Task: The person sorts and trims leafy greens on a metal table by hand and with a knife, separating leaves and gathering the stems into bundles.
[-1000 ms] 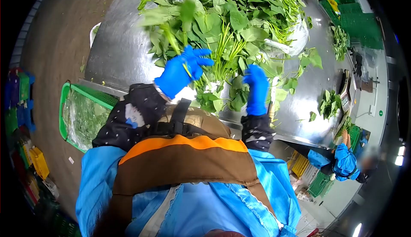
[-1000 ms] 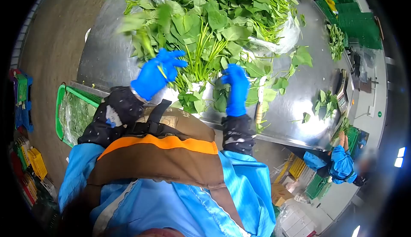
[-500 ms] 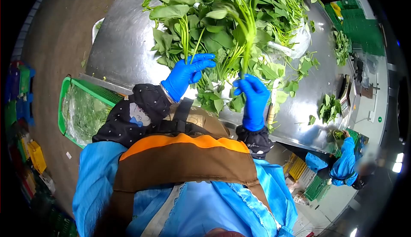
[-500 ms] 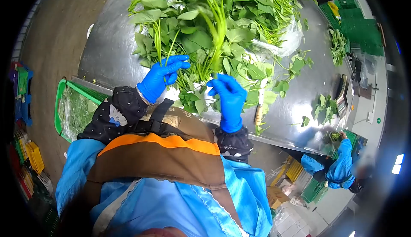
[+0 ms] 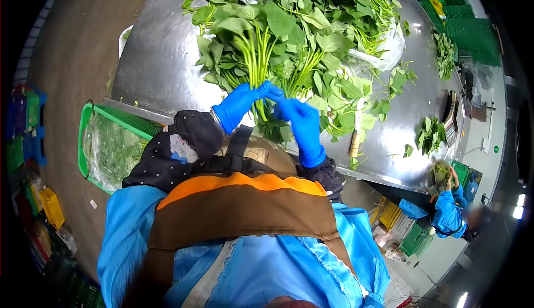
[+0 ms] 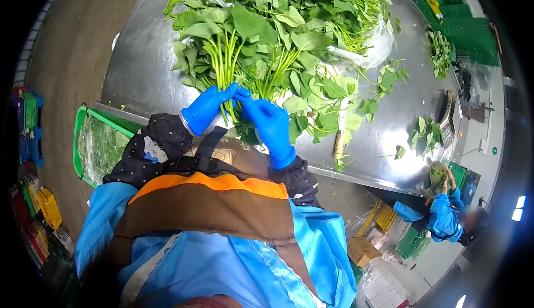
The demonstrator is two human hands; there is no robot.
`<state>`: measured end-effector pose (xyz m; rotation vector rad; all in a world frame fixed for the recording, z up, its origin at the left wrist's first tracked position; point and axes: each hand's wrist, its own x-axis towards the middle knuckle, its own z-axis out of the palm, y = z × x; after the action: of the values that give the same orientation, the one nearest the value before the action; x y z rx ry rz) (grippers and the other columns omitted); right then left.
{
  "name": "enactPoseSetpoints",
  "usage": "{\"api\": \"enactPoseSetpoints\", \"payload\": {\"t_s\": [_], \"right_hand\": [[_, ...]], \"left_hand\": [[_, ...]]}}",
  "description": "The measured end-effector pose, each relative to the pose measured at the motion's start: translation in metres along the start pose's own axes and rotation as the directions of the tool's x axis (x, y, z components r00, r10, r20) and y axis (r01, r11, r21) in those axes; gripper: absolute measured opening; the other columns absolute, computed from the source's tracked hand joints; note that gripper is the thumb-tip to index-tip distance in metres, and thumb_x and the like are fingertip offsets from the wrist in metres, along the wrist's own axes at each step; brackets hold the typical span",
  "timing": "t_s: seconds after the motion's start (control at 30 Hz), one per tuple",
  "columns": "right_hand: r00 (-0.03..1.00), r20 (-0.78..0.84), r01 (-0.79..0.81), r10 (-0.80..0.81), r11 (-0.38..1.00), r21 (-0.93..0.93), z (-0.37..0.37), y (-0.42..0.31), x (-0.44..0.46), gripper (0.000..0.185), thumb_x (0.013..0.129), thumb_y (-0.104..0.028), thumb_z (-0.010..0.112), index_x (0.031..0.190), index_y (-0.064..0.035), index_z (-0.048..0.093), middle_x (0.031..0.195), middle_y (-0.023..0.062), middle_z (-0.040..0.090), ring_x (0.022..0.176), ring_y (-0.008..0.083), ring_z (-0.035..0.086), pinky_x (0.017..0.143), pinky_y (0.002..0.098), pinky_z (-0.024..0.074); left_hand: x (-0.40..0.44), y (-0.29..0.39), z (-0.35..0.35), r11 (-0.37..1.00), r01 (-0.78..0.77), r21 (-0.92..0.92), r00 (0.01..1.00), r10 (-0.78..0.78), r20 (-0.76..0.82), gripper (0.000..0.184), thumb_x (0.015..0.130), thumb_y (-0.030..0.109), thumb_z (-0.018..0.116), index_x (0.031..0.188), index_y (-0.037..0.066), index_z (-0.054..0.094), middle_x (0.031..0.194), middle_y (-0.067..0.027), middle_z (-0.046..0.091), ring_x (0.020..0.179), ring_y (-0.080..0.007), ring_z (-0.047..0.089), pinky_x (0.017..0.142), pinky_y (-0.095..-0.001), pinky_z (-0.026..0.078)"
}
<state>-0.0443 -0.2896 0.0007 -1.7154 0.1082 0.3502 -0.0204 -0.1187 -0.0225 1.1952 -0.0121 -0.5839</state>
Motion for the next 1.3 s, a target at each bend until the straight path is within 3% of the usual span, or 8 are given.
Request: {"api": "enactPoseSetpoints", "payload": {"t_s": [0.17, 0.33, 0.57, 0.83, 1.03, 1.13, 1.23, 1.3], "right_hand": [[0.940, -0.340, 0.058, -0.010, 0.990, 0.131, -0.035, 0.014, 0.029, 0.021, 0.084, -0.019, 0.057, 0.083, 0.0014, 0.061, 0.070, 0.0017, 0.059, 0.063, 0.0078, 0.052, 0.056, 0.0216, 0.0412], [0.953, -0.297, -0.152, -0.059, 0.754, -0.639, -0.030, 0.059, 0.046, 0.029, 0.073, -0.034, 0.065, 0.086, -0.0073, 0.064, 0.074, 0.0128, 0.062, 0.064, 0.0278, 0.059, 0.059, 0.0341, 0.0443], [0.956, -0.294, 0.023, -0.018, 1.000, 0.013, -0.051, 0.020, 0.024, 0.019, 0.082, -0.015, 0.060, 0.090, 0.0019, 0.061, 0.074, 0.0037, 0.060, 0.059, 0.0101, 0.055, 0.055, 0.0211, 0.0422], [0.959, -0.272, 0.104, -0.075, 0.990, 0.096, -0.041, 0.002, 0.003, 0.015, 0.083, -0.011, 0.059, 0.093, 0.0000, 0.060, 0.074, 0.0027, 0.058, 0.062, 0.0082, 0.053, 0.056, 0.0203, 0.0429], [0.972, -0.224, 0.099, -0.072, 0.989, 0.113, -0.031, 0.015, -0.009, 0.013, 0.081, -0.008, 0.059, 0.091, 0.0008, 0.060, 0.075, 0.0044, 0.059, 0.063, 0.0092, 0.054, 0.056, 0.0213, 0.0443], [0.965, -0.107, 0.215, -0.238, 0.958, -0.188, -0.027, 0.011, -0.015, 0.009, 0.077, -0.002, 0.060, 0.085, 0.0019, 0.060, 0.074, 0.0088, 0.058, 0.062, 0.0135, 0.056, 0.054, 0.0228, 0.0443], [0.964, 0.238, 0.018, -0.123, 0.916, 0.400, -0.032, -0.037, -0.052, 0.007, 0.074, 0.002, 0.060, 0.081, 0.0011, 0.059, 0.074, 0.0106, 0.058, 0.063, 0.0163, 0.057, 0.054, 0.0247, 0.0445], [0.920, -0.173, 0.378, -0.351, 0.680, 0.629, -0.050, -0.015, -0.049, 0.013, 0.081, -0.013, 0.055, 0.087, -0.0018, 0.060, 0.083, 0.0103, 0.058, 0.070, 0.0156, 0.056, 0.063, 0.0260, 0.0462]], "left_hand": [[-0.004, 0.000, 0.000, 0.896, 0.150, -0.418, 0.983, -0.182, -0.038, 0.036, 0.093, 0.030, 0.039, 0.094, -0.002, 0.056, 0.098, -0.0119, 0.059, 0.075, -0.0141, 0.058, 0.068, -0.0252, 0.049], [-0.006, -0.001, -0.010, 0.812, 0.348, -0.469, 0.935, -0.263, 0.238, 0.034, 0.093, 0.027, 0.041, 0.107, -0.002, 0.052, 0.056, 0.0009, 0.045, 0.040, -0.0070, 0.031, 0.042, -0.0200, 0.026], [-0.008, 0.051, -0.010, 0.797, -0.268, -0.542, 0.963, 0.224, -0.147, 0.043, 0.091, 0.033, 0.042, 0.115, -0.002, 0.048, 0.054, 0.0015, 0.041, 0.048, -0.0068, 0.038, 0.047, -0.0204, 0.031], [0.024, 0.007, 0.025, 0.906, 0.189, -0.380, 0.981, -0.187, 0.044, 0.043, 0.091, 0.030, 0.045, 0.119, -0.002, 0.045, 0.111, -0.0143, 0.055, 0.089, -0.0181, 0.057, 0.077, -0.0265, 0.046], [0.041, 0.001, 0.041, 0.840, 0.382, -0.385, 0.923, -0.372, 0.103, 0.026, 0.086, 0.019, 0.055, 0.101, -0.002, 0.057, 0.089, -0.0085, 0.061, 0.079, -0.0164, 0.059, 0.072, -0.0285, 0.048], [0.042, -0.013, 0.041, 0.980, 0.178, -0.086, 0.984, -0.179, 0.000, 0.022, 0.083, 0.008, 0.054, 0.101, -0.005, 0.056, 0.092, -0.0111, 0.062, 0.082, -0.0182, 0.060, 0.074, -0.0305, 0.048], [0.050, -0.013, 0.022, 0.963, 0.136, -0.233, 0.986, -0.154, -0.062, 0.024, 0.082, 0.004, 0.052, 0.103, -0.007, 0.055, 0.095, -0.0142, 0.061, 0.084, -0.0210, 0.060, 0.077, -0.0319, 0.049], [0.038, 0.006, 0.019, 0.881, 0.137, -0.452, 0.990, -0.142, 0.023, 0.024, 0.083, 0.005, 0.051, 0.103, -0.008, 0.054, 0.095, -0.0145, 0.059, 0.085, -0.0224, 0.060, 0.079, -0.0331, 0.049]]}}
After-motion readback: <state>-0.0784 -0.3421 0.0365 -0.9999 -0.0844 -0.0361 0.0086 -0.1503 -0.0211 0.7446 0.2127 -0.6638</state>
